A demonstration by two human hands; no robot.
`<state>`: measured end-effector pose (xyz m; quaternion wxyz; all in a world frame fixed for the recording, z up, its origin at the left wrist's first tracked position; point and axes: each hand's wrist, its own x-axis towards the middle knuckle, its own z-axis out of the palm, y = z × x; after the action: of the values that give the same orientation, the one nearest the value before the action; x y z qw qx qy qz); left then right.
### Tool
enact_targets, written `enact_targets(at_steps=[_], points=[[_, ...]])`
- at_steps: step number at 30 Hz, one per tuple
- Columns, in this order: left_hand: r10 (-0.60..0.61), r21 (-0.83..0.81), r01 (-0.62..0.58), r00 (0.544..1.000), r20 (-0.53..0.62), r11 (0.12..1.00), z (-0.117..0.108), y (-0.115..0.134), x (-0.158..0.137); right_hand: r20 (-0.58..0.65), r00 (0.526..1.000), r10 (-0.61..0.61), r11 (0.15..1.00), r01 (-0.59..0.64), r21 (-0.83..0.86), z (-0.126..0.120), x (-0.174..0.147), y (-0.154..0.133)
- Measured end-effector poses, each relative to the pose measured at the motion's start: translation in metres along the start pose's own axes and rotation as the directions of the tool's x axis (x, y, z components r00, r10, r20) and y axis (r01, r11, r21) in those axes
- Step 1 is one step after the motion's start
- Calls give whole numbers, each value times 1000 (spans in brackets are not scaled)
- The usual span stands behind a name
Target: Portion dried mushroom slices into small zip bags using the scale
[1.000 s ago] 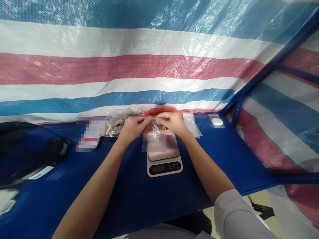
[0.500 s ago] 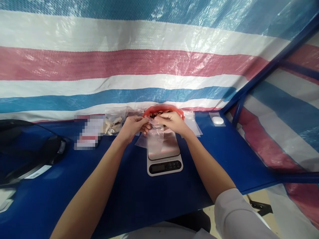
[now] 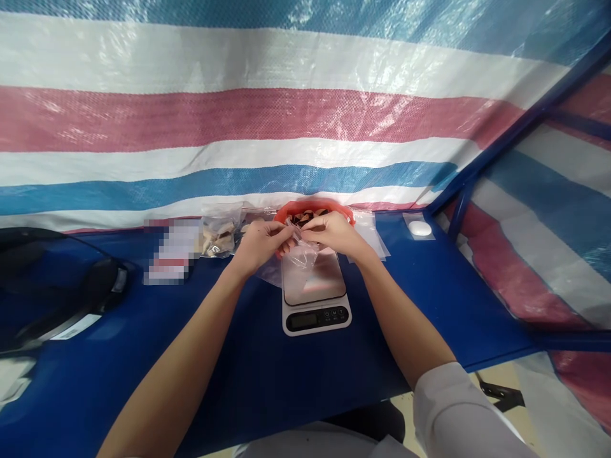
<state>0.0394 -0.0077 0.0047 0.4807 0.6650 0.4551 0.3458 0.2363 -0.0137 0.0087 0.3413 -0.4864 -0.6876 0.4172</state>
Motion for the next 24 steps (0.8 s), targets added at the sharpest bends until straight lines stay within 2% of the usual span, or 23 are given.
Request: enact_targets(at_steps=[3,6,9,12,15,20,24], points=[[22,48,-22,1000,0,999,-2,0,-1,-22,999,49,998,-48,27,-2,-1,-2],[40,141,-38,999,-13,989,-4,-3,-1,-35,991,127,983,-121,136,-5,-2,-1],[107,306,-74,990,-93,949,-3,-7,0,-35,979,199,950,-184,251,-8,-2,0],[283,430,-181,941,-185,884,4,-14,-2,-58,973,222,940,-198,279,-11,-3,-2],[434,518,-285,881,-190,806,16,-24,-6,-80,973,219,939,-187,287,-11,-2,-4],[415,569,-281,902,-119,773,33,-42,-13,-63,986,155,948,-130,289,-10,0,-2],[382,564,-264,919,-100,783,40,-47,-14,-16,996,91,956,-83,280,-10,0,-1]])
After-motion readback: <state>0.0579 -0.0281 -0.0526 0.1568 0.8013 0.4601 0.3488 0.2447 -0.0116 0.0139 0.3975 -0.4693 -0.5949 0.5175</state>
